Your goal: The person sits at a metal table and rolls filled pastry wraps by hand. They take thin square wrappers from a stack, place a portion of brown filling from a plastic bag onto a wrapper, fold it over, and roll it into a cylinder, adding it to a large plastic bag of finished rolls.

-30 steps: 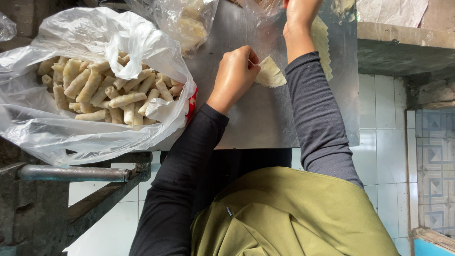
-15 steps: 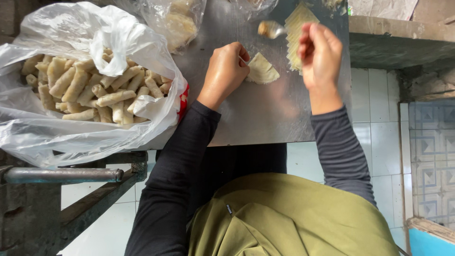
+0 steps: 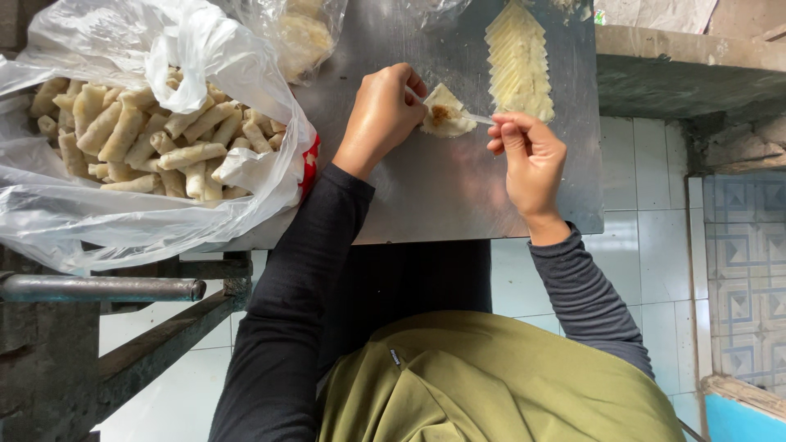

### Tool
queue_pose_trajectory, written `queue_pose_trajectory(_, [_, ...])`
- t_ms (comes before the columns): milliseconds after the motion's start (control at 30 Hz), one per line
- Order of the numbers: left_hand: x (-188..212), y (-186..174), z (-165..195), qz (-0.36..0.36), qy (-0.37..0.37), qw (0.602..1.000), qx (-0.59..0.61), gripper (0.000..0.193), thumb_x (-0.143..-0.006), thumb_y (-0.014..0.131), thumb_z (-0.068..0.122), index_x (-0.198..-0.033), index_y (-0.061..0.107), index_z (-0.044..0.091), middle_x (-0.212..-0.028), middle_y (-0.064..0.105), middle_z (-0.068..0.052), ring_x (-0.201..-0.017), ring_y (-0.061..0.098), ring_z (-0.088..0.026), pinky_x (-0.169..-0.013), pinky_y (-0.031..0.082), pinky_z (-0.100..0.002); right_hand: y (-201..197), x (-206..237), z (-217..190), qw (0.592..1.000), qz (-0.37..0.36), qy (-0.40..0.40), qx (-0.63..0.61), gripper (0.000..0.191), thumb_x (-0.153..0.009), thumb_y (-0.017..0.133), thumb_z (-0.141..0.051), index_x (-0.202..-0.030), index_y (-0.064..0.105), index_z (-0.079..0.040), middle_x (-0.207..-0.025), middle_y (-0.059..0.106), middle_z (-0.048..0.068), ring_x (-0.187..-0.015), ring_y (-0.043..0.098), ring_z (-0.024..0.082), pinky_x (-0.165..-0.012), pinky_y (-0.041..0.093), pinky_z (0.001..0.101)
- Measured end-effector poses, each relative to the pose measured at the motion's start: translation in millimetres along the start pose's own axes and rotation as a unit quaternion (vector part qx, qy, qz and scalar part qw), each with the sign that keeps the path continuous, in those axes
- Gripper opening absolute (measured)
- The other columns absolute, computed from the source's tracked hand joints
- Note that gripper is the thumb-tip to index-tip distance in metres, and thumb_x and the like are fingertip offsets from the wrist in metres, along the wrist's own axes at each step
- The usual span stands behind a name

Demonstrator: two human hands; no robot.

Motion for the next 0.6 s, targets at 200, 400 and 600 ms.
queue_pose_trajectory(200, [0, 0, 1, -0.004, -0.005, 1.0, 0.006, 0.019, -0.074, 0.072, 0.002, -0.093, 0.071, -0.001, -0.077, 0.074, -0.012, -0.07, 0.075, -0.021, -0.067, 0.059, -0.033, 10, 15, -38, 0.978, -0.06, -0.153, 0.129, 0.016, -0.106, 0.064, 0.008, -0.118, 0.07, 0.0, -0.107, 0.07, 0.011, -0.091, 0.069, 0.015, -0.084, 0.06, 0.0274])
queue_pose_trajectory(400, [0, 1, 1, -0.012, 0.002, 1.0, 0.006, 0.018, -0.076, 0.072, 0.002, -0.094, 0.071, -0.001, -0.079, 0.075, -0.011, -0.071, 0.076, -0.02, -0.067, 0.06, -0.033, 5, 26, -51, 0.959, -0.059, -0.202, 0.191, 0.02, -0.103, 0.066, 0.012, -0.119, 0.07, 0.0, -0.107, 0.069, 0.014, -0.091, 0.07, 0.017, -0.084, 0.061, 0.0281])
queue_pose_trajectory(600, [0, -1, 5, -0.006, -0.001, 1.0, 0.019, 0.015, -0.083, 0.066, 0.007, -0.094, 0.072, -0.002, -0.083, 0.076, -0.014, -0.07, 0.076, -0.021, -0.065, 0.06, -0.033, -11, -1, -48, 0.973, 0.014, -0.177, 0.148, 0.01, -0.114, 0.059, 0.003, -0.119, 0.067, 0.002, -0.104, 0.068, 0.011, -0.089, 0.068, 0.013, -0.074, 0.058, 0.0235])
Point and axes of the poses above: each hand's wrist, its own x-axis away from the middle knuckle, its own y-axis out of the palm, z = x × y, the point moved 7 cm from there along -x, towards the middle knuckle
